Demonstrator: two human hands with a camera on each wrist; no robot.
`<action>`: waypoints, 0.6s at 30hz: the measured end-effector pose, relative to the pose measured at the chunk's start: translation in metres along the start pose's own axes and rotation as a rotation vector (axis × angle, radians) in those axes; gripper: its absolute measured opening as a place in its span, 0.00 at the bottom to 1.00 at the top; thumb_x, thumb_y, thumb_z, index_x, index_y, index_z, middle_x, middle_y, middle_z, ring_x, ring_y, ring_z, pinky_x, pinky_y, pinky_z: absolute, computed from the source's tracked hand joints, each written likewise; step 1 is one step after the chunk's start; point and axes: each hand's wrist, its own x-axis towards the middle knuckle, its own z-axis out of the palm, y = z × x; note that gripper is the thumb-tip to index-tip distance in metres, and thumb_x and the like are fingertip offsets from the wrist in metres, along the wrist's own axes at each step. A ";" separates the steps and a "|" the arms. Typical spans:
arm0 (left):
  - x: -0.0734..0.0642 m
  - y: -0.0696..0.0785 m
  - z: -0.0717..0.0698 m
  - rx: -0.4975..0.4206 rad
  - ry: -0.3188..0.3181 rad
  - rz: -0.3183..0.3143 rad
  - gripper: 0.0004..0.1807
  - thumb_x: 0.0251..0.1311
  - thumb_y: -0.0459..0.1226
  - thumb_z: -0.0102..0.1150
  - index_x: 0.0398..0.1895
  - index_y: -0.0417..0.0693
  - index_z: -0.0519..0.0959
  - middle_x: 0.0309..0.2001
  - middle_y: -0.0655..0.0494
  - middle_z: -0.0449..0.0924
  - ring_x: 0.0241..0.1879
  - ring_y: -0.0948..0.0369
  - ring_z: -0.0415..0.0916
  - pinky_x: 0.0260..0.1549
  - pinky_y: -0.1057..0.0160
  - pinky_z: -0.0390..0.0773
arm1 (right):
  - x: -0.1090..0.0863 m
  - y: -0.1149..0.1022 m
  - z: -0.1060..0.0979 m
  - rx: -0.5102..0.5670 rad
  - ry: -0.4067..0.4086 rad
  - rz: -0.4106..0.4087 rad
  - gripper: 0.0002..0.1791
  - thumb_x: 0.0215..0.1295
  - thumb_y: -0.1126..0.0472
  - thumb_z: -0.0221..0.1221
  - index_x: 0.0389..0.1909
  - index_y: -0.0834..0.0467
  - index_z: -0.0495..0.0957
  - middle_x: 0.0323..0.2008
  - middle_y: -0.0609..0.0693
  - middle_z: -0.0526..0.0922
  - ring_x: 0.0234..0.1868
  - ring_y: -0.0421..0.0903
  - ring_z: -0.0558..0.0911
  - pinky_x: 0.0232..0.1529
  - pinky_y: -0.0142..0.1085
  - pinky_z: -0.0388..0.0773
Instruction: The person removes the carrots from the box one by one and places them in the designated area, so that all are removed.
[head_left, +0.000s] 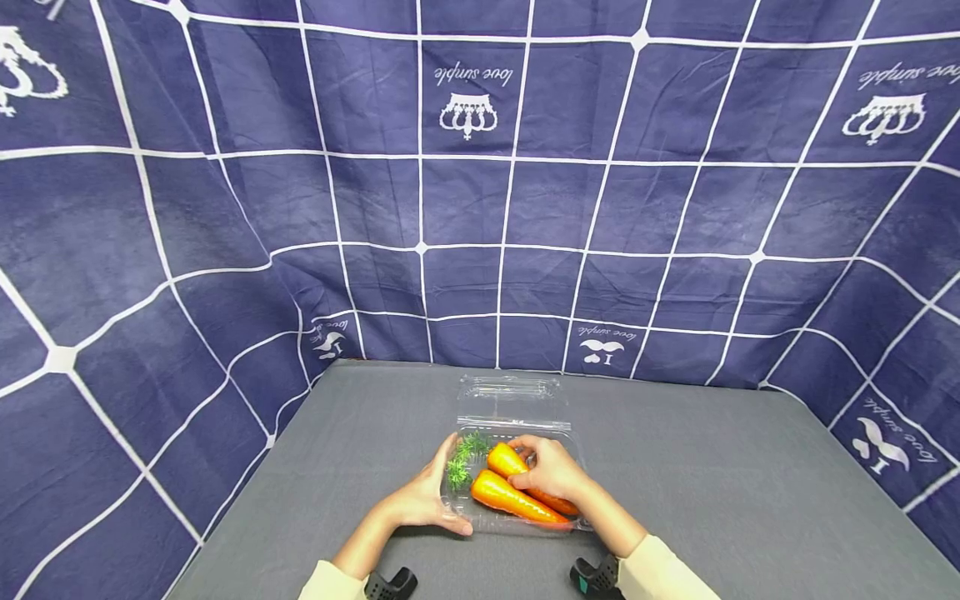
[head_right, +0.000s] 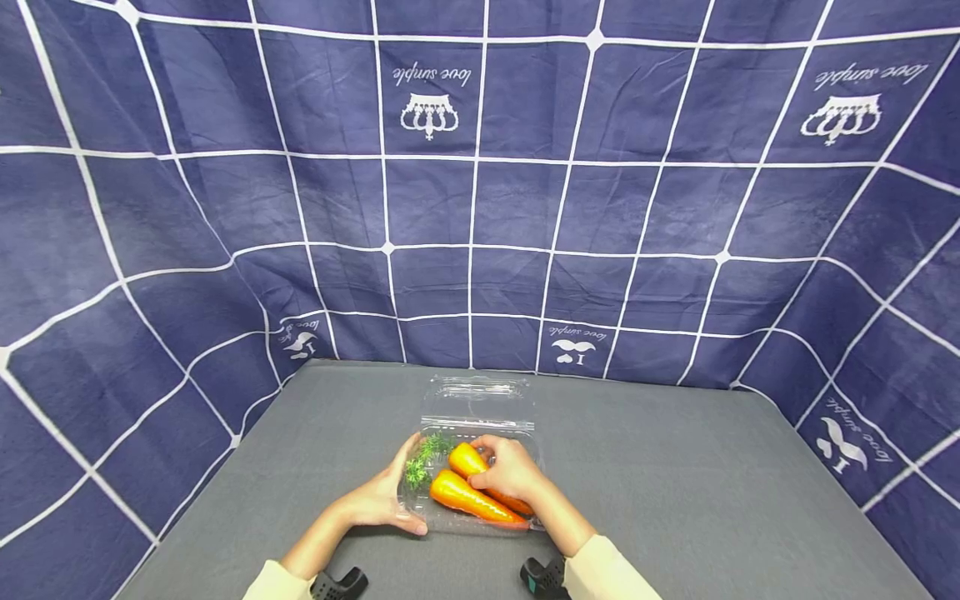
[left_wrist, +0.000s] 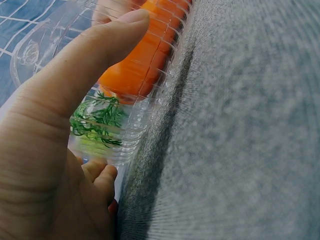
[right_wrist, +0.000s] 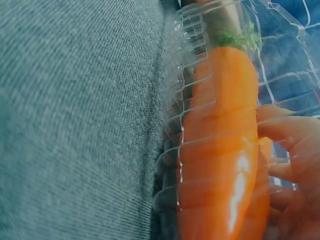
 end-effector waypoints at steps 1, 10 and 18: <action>0.000 0.000 0.000 0.000 0.002 -0.005 0.76 0.30 0.44 0.85 0.76 0.37 0.36 0.73 0.32 0.48 0.72 0.42 0.48 0.65 0.37 0.52 | 0.000 0.000 0.000 0.012 0.016 -0.004 0.27 0.44 0.62 0.72 0.50 0.59 0.80 0.35 0.48 0.82 0.29 0.39 0.77 0.32 0.35 0.75; 0.002 -0.001 0.002 -0.019 0.001 0.006 0.77 0.31 0.44 0.85 0.76 0.38 0.35 0.74 0.35 0.48 0.72 0.44 0.48 0.65 0.38 0.51 | -0.002 -0.001 -0.003 0.146 0.240 -0.061 0.27 0.48 0.62 0.72 0.52 0.59 0.79 0.36 0.47 0.82 0.33 0.42 0.77 0.34 0.35 0.75; 0.000 -0.003 0.000 -0.020 -0.001 0.028 0.76 0.31 0.44 0.85 0.76 0.35 0.36 0.74 0.37 0.49 0.72 0.44 0.48 0.66 0.40 0.51 | -0.001 -0.002 -0.003 0.332 0.466 -0.072 0.29 0.48 0.68 0.73 0.54 0.63 0.77 0.36 0.53 0.84 0.32 0.42 0.80 0.33 0.36 0.79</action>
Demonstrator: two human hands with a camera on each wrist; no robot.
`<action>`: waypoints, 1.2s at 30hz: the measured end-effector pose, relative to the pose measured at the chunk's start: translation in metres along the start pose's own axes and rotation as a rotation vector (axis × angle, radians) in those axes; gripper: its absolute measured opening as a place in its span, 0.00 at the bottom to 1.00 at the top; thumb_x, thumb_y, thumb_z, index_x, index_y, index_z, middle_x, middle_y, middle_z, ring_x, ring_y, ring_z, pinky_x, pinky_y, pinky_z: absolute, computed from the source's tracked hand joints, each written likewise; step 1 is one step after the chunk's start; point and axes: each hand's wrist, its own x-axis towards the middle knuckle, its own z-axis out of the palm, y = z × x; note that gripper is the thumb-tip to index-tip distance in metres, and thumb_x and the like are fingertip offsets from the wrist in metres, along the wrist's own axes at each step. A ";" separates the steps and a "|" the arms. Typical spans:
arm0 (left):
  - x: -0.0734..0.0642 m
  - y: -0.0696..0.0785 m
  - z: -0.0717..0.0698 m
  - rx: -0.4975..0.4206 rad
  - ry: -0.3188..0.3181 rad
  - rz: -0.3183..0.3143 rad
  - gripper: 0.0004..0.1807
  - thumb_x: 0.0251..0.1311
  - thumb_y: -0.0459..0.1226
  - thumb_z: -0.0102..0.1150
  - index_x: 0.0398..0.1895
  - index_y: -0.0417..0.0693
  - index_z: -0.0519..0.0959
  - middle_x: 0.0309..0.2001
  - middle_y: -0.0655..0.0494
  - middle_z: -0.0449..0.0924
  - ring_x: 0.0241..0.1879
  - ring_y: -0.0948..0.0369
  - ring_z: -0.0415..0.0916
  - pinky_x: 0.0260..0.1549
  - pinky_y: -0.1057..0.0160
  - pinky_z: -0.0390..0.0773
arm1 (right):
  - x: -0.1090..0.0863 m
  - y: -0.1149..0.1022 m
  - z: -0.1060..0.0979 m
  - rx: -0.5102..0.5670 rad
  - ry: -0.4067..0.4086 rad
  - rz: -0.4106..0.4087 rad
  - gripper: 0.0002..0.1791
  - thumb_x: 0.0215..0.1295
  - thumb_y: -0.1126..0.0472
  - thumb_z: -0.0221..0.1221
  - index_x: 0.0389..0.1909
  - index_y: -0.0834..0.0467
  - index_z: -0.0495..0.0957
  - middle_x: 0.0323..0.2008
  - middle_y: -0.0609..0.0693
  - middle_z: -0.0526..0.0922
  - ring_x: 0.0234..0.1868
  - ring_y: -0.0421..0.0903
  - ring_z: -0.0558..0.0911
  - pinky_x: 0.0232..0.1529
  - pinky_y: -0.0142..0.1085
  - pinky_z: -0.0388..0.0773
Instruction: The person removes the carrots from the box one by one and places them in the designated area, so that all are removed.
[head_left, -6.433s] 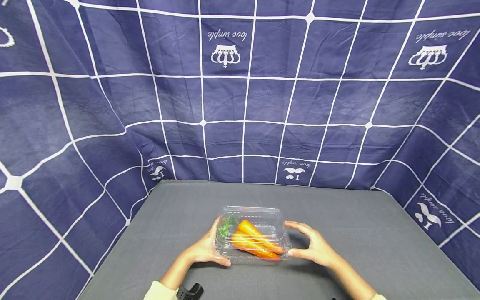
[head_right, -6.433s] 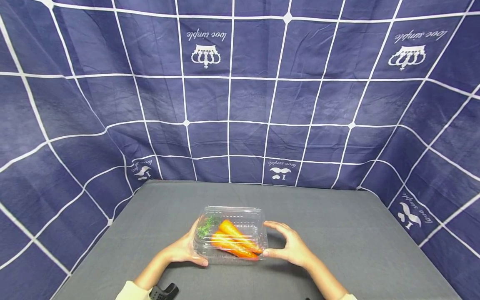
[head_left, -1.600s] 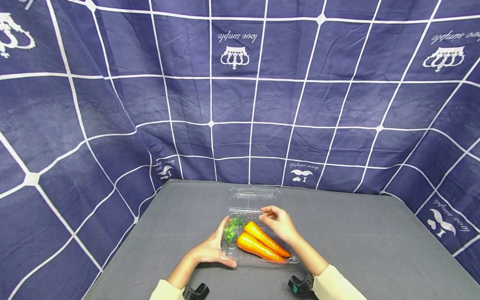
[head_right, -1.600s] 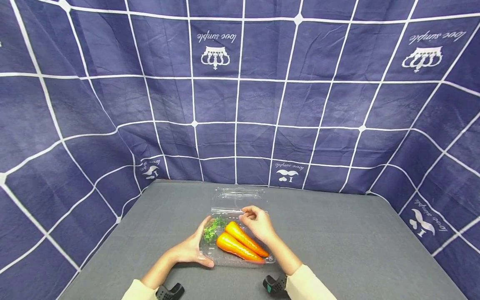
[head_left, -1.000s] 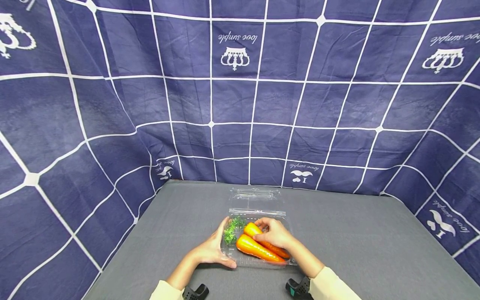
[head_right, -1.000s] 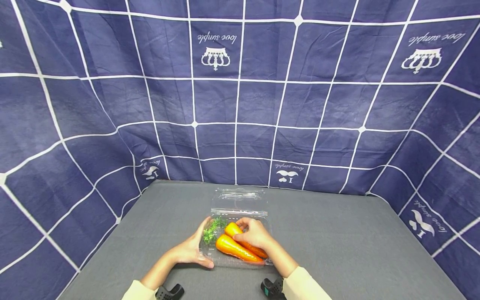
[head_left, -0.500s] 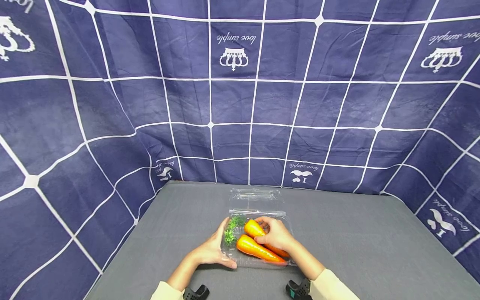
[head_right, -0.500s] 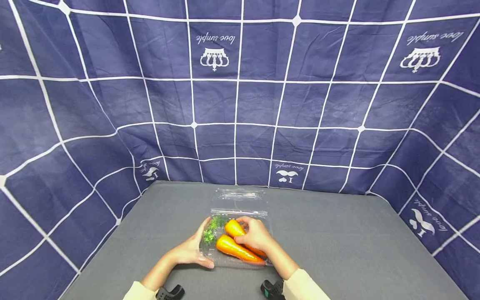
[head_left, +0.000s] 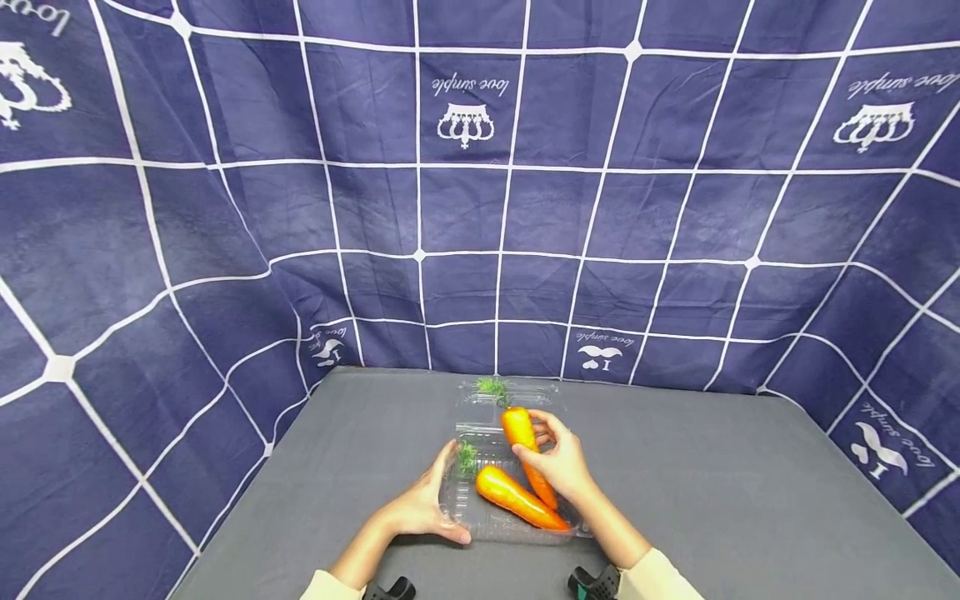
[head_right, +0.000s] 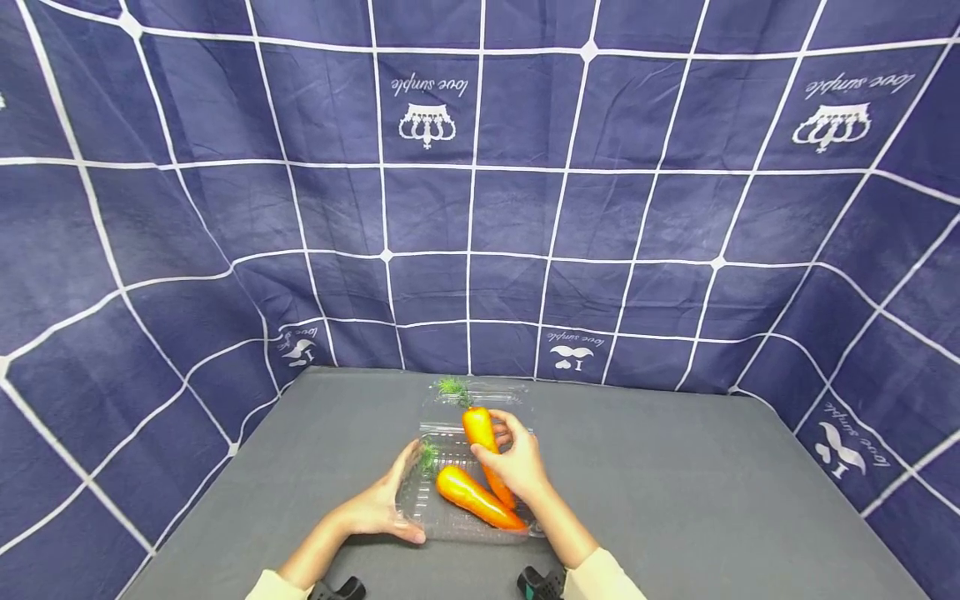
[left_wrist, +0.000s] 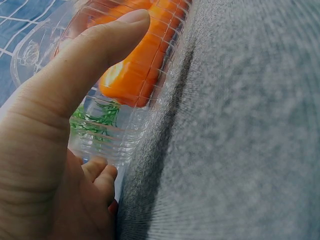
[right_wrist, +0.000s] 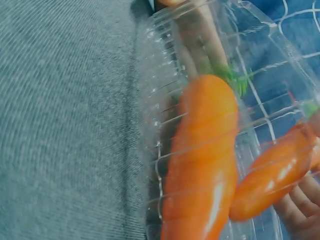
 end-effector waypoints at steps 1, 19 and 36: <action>-0.001 0.000 0.000 0.001 0.000 -0.001 0.76 0.30 0.43 0.85 0.76 0.36 0.36 0.74 0.37 0.48 0.72 0.44 0.48 0.66 0.40 0.51 | 0.000 -0.001 0.000 0.021 0.012 0.007 0.30 0.49 0.68 0.73 0.55 0.64 0.76 0.36 0.55 0.84 0.31 0.42 0.80 0.33 0.35 0.79; -0.001 -0.001 0.001 -0.011 -0.011 0.002 0.76 0.31 0.44 0.85 0.76 0.36 0.36 0.75 0.37 0.47 0.73 0.44 0.47 0.66 0.39 0.50 | 0.002 -0.005 -0.043 0.332 0.208 0.386 0.28 0.59 0.68 0.65 0.60 0.66 0.69 0.28 0.45 0.80 0.21 0.37 0.76 0.21 0.29 0.74; -0.001 0.000 -0.001 0.017 -0.015 0.030 0.76 0.31 0.43 0.85 0.75 0.32 0.35 0.73 0.34 0.49 0.72 0.40 0.48 0.65 0.36 0.51 | -0.016 0.021 -0.090 0.244 0.257 0.467 0.30 0.61 0.64 0.66 0.62 0.66 0.67 0.28 0.43 0.82 0.21 0.39 0.79 0.21 0.32 0.78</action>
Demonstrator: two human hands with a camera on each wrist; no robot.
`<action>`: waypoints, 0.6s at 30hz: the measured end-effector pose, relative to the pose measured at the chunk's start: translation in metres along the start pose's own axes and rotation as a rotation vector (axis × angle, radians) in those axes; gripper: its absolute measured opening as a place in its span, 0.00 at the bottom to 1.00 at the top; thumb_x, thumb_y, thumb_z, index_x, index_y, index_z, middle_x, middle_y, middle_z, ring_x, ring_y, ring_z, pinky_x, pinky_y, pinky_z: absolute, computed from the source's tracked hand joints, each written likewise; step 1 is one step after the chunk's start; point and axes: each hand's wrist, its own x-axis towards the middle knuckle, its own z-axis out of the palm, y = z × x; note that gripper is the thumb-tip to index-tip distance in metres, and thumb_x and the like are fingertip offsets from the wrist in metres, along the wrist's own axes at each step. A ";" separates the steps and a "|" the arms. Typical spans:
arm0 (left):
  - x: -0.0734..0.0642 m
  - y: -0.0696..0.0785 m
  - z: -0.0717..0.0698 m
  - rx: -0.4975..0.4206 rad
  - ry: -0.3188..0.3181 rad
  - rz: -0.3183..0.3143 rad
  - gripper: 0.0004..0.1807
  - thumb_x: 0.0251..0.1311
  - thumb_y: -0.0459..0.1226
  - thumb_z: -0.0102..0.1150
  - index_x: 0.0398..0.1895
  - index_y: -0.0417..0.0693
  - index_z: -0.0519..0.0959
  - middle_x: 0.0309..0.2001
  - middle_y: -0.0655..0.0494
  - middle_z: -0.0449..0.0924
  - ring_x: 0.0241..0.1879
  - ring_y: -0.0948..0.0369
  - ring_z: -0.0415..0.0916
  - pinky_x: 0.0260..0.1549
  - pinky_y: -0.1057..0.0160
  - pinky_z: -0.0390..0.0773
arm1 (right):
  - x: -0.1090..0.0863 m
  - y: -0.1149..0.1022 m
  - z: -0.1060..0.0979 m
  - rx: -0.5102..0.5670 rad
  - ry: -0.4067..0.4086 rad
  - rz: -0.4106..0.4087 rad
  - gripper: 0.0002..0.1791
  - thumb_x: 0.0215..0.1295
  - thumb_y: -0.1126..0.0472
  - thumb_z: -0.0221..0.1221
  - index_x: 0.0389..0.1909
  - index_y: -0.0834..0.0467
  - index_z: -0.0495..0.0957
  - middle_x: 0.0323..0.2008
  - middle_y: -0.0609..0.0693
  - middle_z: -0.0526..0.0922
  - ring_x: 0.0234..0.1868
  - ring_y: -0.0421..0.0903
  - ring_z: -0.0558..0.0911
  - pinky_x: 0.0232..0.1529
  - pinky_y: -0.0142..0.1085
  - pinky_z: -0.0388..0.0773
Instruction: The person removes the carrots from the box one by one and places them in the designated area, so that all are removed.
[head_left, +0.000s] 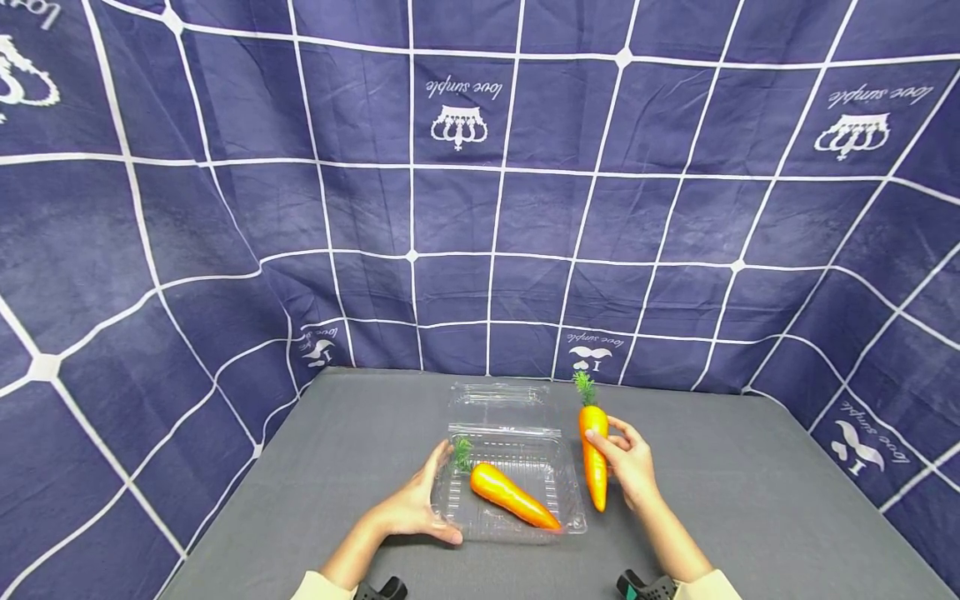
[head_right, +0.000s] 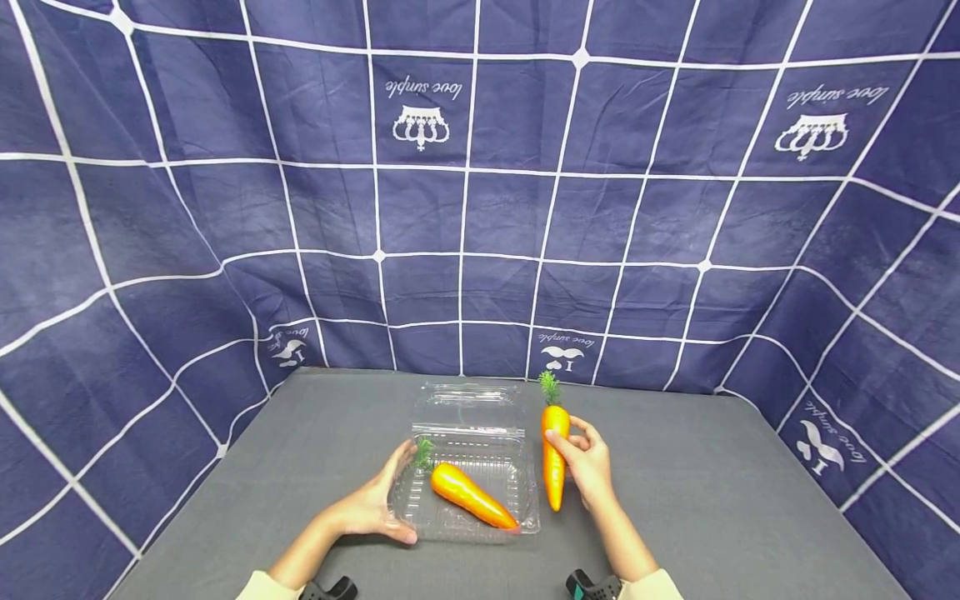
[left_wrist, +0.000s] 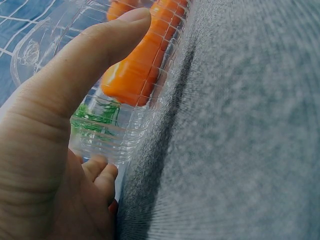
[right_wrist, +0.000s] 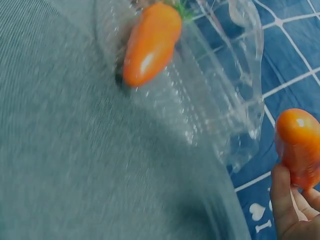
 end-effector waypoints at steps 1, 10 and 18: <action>0.000 0.000 0.000 0.002 0.001 0.003 0.76 0.31 0.43 0.85 0.75 0.33 0.35 0.73 0.34 0.49 0.72 0.40 0.48 0.65 0.36 0.51 | 0.001 0.002 -0.002 -0.006 0.000 0.000 0.30 0.61 0.64 0.66 0.62 0.66 0.67 0.28 0.43 0.82 0.21 0.39 0.79 0.21 0.32 0.78; 0.000 0.000 0.000 0.016 0.006 0.004 0.76 0.31 0.44 0.85 0.75 0.34 0.36 0.73 0.34 0.49 0.72 0.40 0.49 0.65 0.39 0.53 | 0.005 0.019 -0.015 -0.107 -0.023 0.018 0.31 0.60 0.62 0.67 0.61 0.68 0.67 0.29 0.48 0.82 0.21 0.38 0.78 0.21 0.33 0.78; 0.000 0.001 0.000 0.009 0.003 0.005 0.76 0.31 0.41 0.85 0.75 0.35 0.35 0.74 0.36 0.48 0.72 0.41 0.48 0.66 0.39 0.51 | 0.007 0.026 -0.021 -0.157 -0.056 0.061 0.32 0.59 0.61 0.67 0.60 0.69 0.66 0.29 0.50 0.81 0.22 0.41 0.79 0.22 0.38 0.81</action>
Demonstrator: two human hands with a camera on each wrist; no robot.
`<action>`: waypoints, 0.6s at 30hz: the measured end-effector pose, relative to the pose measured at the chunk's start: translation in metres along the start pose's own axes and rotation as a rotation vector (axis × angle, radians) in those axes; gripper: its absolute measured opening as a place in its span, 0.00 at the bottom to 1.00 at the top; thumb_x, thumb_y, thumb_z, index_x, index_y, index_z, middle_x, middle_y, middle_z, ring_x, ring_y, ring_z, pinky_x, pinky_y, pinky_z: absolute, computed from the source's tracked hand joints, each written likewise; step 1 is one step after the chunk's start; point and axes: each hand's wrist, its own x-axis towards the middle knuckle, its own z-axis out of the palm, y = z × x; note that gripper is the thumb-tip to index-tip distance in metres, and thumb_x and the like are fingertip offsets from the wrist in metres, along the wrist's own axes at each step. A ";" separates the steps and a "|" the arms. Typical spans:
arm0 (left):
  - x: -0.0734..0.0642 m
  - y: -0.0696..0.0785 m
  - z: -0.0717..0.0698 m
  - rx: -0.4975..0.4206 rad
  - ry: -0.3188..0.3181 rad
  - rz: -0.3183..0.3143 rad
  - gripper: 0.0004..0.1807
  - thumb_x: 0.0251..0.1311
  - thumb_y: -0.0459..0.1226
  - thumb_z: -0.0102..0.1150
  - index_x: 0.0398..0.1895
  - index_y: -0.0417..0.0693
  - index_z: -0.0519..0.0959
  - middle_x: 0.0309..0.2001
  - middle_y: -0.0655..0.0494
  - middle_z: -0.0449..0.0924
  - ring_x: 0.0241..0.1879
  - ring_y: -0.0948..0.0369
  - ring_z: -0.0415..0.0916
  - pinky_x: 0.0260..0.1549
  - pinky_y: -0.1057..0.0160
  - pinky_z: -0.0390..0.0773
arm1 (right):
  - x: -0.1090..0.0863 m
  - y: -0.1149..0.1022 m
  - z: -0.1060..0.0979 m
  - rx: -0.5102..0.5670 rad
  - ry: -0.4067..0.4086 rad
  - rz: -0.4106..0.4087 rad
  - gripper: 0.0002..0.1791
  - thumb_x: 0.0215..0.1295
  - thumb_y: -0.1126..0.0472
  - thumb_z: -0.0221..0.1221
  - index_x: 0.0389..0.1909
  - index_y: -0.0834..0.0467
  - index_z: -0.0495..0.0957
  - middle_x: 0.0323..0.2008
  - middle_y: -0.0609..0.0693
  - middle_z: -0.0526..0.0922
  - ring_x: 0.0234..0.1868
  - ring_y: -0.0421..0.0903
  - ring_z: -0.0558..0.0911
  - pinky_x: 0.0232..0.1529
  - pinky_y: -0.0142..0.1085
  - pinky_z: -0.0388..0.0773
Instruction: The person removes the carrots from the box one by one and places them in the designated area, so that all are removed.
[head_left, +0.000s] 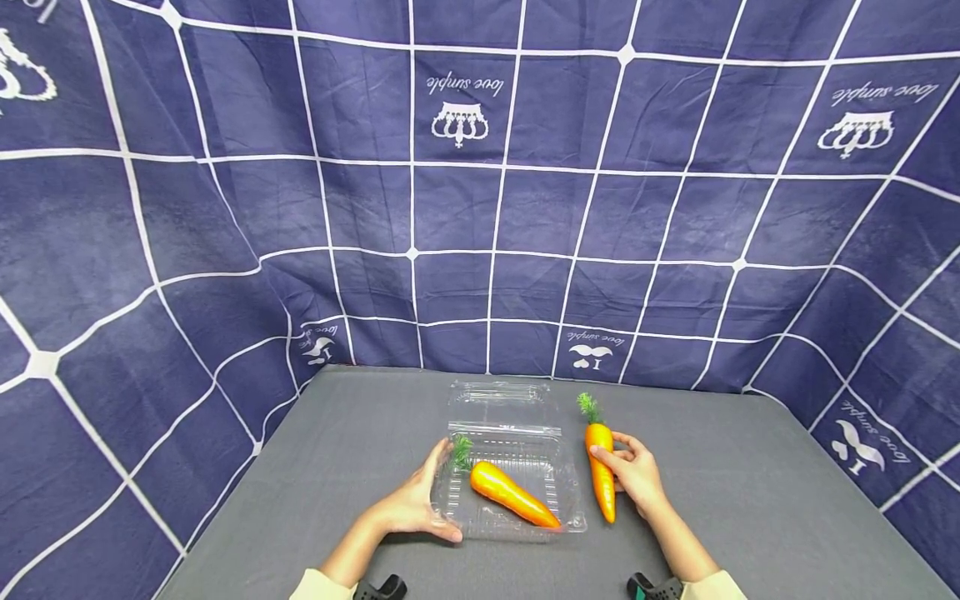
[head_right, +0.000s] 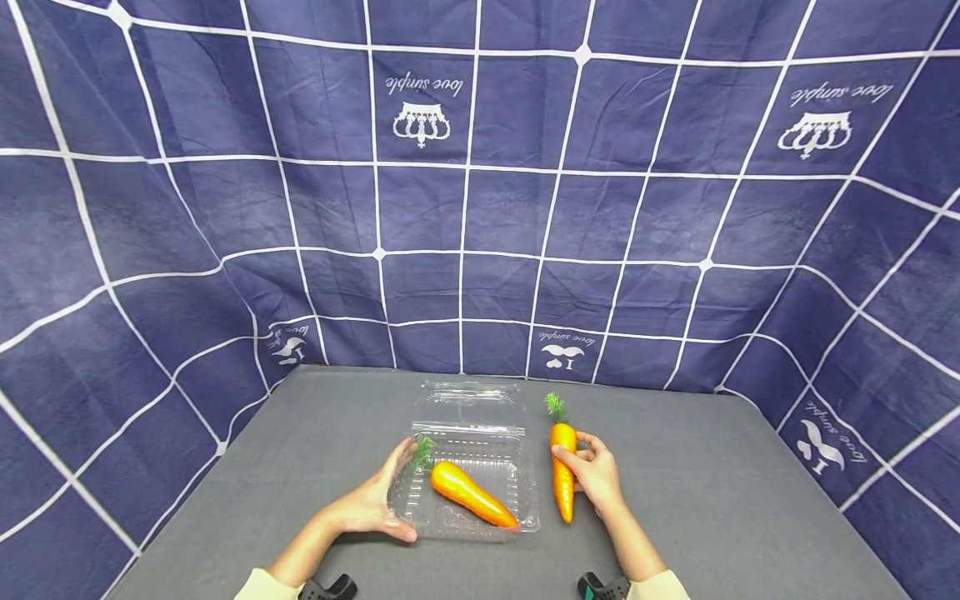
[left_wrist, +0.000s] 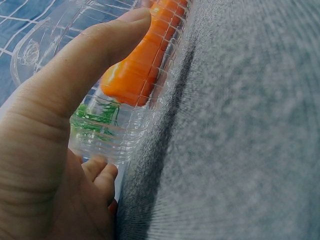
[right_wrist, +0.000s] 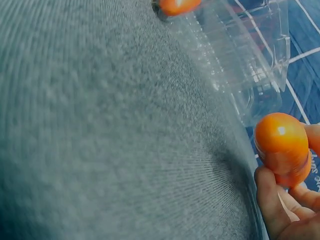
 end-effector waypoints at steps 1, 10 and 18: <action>0.000 0.000 0.000 0.000 0.000 0.003 0.76 0.31 0.41 0.85 0.75 0.35 0.35 0.74 0.35 0.48 0.72 0.41 0.48 0.66 0.39 0.51 | 0.000 0.000 0.000 -0.011 -0.002 0.004 0.32 0.59 0.61 0.67 0.60 0.69 0.67 0.29 0.51 0.81 0.22 0.42 0.79 0.22 0.38 0.81; 0.000 -0.001 0.000 -0.002 0.001 0.004 0.76 0.31 0.41 0.85 0.75 0.35 0.35 0.74 0.36 0.47 0.72 0.41 0.48 0.66 0.40 0.51 | -0.001 0.000 0.001 -0.138 0.003 -0.018 0.32 0.58 0.59 0.69 0.58 0.69 0.69 0.31 0.55 0.83 0.22 0.43 0.80 0.21 0.39 0.81; 0.000 -0.001 0.000 0.014 0.005 -0.014 0.76 0.31 0.42 0.85 0.76 0.36 0.35 0.73 0.33 0.49 0.71 0.41 0.50 0.65 0.38 0.53 | 0.001 0.004 0.003 -0.253 0.035 -0.060 0.33 0.56 0.55 0.69 0.57 0.68 0.70 0.33 0.58 0.84 0.21 0.45 0.81 0.19 0.37 0.80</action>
